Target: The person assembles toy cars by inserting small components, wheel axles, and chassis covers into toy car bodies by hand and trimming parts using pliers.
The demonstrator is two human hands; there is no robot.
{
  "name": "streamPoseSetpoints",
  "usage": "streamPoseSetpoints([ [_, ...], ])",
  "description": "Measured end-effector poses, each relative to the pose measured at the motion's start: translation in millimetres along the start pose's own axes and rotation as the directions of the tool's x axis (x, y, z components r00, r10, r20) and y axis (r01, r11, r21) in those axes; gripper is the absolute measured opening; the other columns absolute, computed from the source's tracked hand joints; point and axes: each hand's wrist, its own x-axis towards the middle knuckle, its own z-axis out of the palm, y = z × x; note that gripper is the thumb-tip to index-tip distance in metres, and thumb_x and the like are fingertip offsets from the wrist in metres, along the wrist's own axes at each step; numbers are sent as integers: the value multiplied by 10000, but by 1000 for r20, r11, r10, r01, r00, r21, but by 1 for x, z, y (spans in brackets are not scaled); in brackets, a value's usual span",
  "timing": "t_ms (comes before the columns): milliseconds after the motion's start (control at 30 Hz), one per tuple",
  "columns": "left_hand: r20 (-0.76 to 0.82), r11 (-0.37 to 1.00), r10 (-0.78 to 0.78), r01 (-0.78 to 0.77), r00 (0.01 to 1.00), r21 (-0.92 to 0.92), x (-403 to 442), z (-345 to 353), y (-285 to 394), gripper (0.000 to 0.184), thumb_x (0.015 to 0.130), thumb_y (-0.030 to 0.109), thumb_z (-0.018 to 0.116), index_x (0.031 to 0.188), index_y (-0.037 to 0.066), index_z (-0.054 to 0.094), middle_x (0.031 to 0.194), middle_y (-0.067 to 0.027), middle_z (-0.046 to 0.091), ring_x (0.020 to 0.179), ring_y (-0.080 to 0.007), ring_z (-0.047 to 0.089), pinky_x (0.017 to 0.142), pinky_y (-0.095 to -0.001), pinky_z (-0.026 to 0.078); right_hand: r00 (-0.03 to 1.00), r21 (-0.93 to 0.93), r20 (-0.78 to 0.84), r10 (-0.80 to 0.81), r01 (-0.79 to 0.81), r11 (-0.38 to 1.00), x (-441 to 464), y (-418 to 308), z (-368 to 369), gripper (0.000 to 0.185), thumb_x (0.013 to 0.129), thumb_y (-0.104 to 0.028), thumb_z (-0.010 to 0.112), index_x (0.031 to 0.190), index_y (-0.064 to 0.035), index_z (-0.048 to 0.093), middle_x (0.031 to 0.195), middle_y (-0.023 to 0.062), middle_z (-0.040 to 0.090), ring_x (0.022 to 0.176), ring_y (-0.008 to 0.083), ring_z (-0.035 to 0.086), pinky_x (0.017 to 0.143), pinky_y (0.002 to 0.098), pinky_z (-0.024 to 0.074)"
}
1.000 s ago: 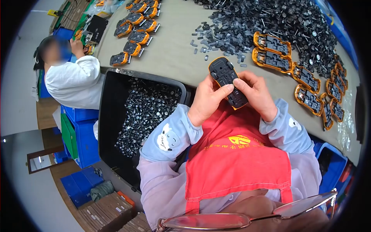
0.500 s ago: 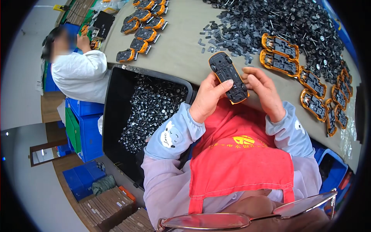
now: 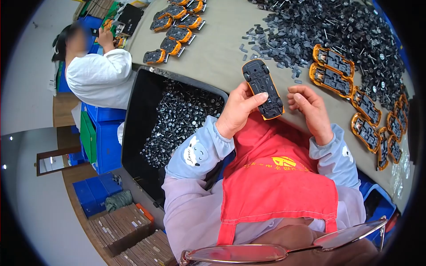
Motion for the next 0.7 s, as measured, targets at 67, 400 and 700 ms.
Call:
streamPoseSetpoints([
  [67, -9, 1000, 3, -3, 1000, -2, 0, -3, 0, 374, 900, 65, 653, 1241, -2, 517, 1102, -78, 633, 973, -159, 643, 849, -322, 557, 1000, -19, 10, -12, 13, 1000, 0, 2, -1, 253, 980, -152, 552, 1178, -4, 605, 1010, 66, 651, 884, 110, 596, 790, 257, 503],
  [400, -7, 1000, 17, -17, 1000, -5, -2, -5, -2, 358, 907, 80, 645, 1237, 23, 520, 1110, -84, 641, 975, -179, 662, 847, -352, 573, 998, -96, 43, -39, 43, 994, 0, 5, 1, 226, 981, -128, 546, 1149, 6, 616, 991, 63, 660, 866, 102, 604, 766, 253, 513],
  [700, 7, 1000, -4, 4, 1000, -27, -3, -6, -4, 373, 908, 92, 645, 1250, 26, 511, 1127, -104, 640, 1006, -206, 661, 882, -375, 560, 997, -182, 61, -57, 67, 981, -2, 7, 2, 209, 982, -134, 546, 1135, -19, 630, 960, 2, 648, 849, 69, 591, 741, 232, 512],
])
